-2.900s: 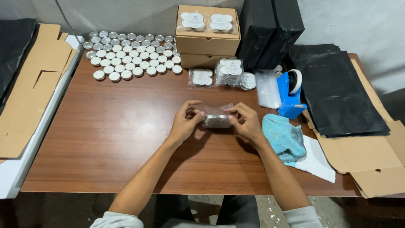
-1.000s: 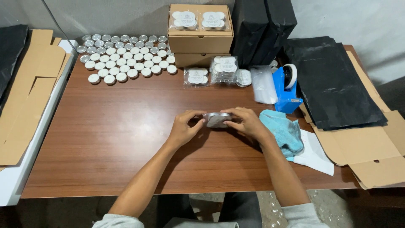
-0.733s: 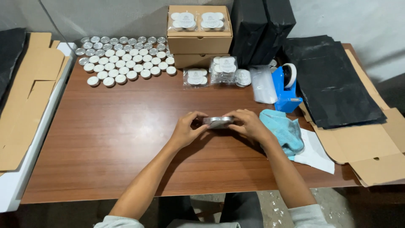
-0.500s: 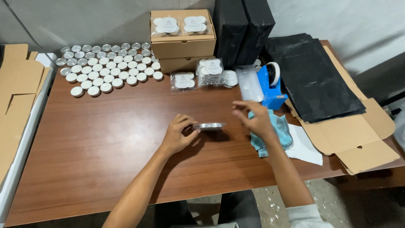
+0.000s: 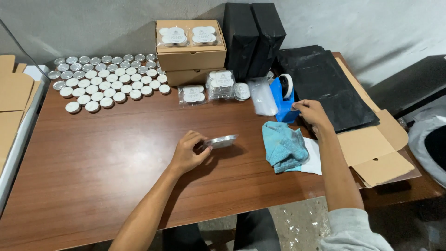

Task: The person wipes small white jars with a blue cloth and places them into a clear plastic bag. They then seal the bag and set it aside on the table.

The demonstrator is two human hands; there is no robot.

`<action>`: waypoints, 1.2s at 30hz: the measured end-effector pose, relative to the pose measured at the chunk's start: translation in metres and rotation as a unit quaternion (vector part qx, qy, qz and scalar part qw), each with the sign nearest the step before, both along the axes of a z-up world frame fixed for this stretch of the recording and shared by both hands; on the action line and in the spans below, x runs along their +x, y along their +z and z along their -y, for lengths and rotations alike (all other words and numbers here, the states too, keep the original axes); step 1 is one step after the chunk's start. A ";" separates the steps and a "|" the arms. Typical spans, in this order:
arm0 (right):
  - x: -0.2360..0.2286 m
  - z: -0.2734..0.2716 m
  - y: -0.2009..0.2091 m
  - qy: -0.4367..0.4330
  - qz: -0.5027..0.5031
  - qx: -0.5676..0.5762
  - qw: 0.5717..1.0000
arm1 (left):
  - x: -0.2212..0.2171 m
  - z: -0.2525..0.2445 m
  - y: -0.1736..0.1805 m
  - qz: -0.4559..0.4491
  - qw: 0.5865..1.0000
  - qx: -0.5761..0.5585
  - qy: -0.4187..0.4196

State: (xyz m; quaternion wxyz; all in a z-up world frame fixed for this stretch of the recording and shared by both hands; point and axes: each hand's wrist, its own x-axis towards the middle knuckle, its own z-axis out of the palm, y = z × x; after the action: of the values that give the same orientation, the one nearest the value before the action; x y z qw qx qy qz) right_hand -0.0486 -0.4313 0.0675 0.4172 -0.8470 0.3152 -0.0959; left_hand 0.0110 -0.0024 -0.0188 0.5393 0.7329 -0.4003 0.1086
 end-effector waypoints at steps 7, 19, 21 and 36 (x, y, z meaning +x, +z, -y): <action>-0.012 -0.011 0.002 -0.086 0.067 0.110 0.988 | -0.001 0.000 0.002 0.003 1.000 -0.014 0.007; -0.032 -0.015 -0.033 -0.136 0.120 0.206 0.962 | -0.002 0.001 0.001 0.013 1.000 -0.001 0.015; -0.028 -0.015 -0.041 -0.146 0.137 0.249 0.948 | -0.002 0.002 -0.001 0.020 1.000 -0.007 0.021; -0.052 -0.116 -0.010 -0.039 0.299 0.076 0.950 | -0.016 0.021 -0.012 0.358 0.926 0.095 0.066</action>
State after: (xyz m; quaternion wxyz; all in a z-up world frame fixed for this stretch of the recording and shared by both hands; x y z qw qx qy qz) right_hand -0.1008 -0.3157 0.0575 0.5515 -0.7321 0.2155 -0.3368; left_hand -0.0049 -0.0231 -0.0307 0.2793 0.7177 -0.5259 0.3610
